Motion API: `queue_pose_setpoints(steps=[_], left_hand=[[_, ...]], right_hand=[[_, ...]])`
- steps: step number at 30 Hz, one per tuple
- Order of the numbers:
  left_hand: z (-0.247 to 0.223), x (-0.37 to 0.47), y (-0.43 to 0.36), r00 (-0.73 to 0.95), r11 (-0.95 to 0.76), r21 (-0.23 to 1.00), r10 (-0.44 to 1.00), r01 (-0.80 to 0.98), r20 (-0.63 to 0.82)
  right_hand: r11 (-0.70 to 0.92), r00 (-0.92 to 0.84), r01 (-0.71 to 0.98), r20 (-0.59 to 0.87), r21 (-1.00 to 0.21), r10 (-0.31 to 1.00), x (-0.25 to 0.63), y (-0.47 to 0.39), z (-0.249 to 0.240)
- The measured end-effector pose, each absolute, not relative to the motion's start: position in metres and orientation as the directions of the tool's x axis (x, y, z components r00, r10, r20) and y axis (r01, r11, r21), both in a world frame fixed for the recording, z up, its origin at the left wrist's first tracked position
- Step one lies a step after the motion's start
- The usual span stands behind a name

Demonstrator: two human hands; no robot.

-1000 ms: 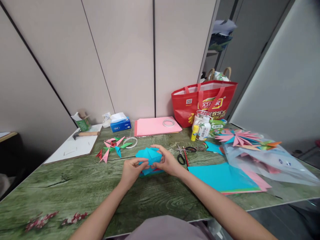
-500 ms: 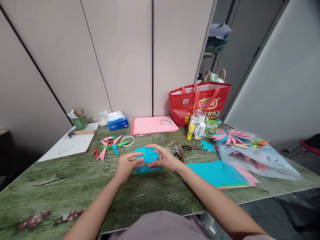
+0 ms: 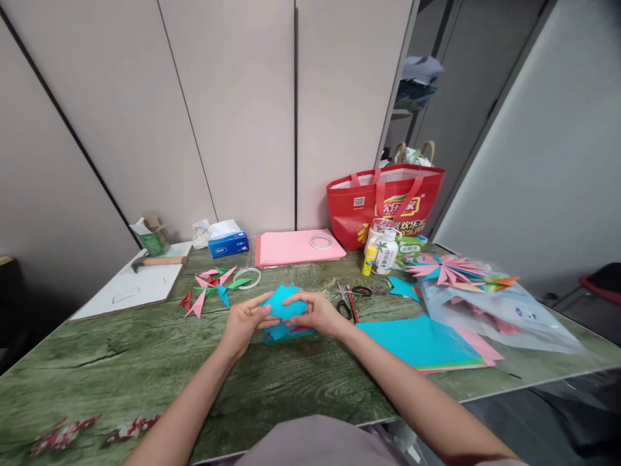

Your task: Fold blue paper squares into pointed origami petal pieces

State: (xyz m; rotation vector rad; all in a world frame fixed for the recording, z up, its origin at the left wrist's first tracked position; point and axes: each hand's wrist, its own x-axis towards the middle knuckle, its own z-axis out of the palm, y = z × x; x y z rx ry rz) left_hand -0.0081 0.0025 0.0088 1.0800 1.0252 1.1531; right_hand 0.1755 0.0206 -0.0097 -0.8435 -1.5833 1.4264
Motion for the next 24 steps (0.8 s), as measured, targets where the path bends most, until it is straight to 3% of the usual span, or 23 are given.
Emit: queue_pose_setpoints(steps=[5, 13, 18, 24], left_hand=[[0.013, -0.009, 0.001, 0.155, 0.061, 0.977, 0.987, -0.202, -0.029], [0.012, -0.002, 0.001, 0.066, 0.043, 0.97, 0.997, -0.238, -0.028], [0.006, 0.007, -0.002, 0.139, 0.036, 0.969, 0.99, -0.246, -0.001], [0.003, 0.009, -0.003, 0.032, -0.018, 0.995, 0.999, -0.097, 0.021]], right_hand=[[0.062, -0.427, -0.105, 0.101, -0.993, 0.899, 0.177, 0.022, -0.012], [0.023, -0.385, -0.18, 0.091, -0.983, 0.918, 0.169, 0.021, -0.012], [0.165, -0.215, -0.094, 0.182, -0.982, 0.959, 0.162, 0.019, -0.02], [0.315, -0.279, 0.078, 0.282, -0.946, 0.918, 0.162, 0.011, -0.012]])
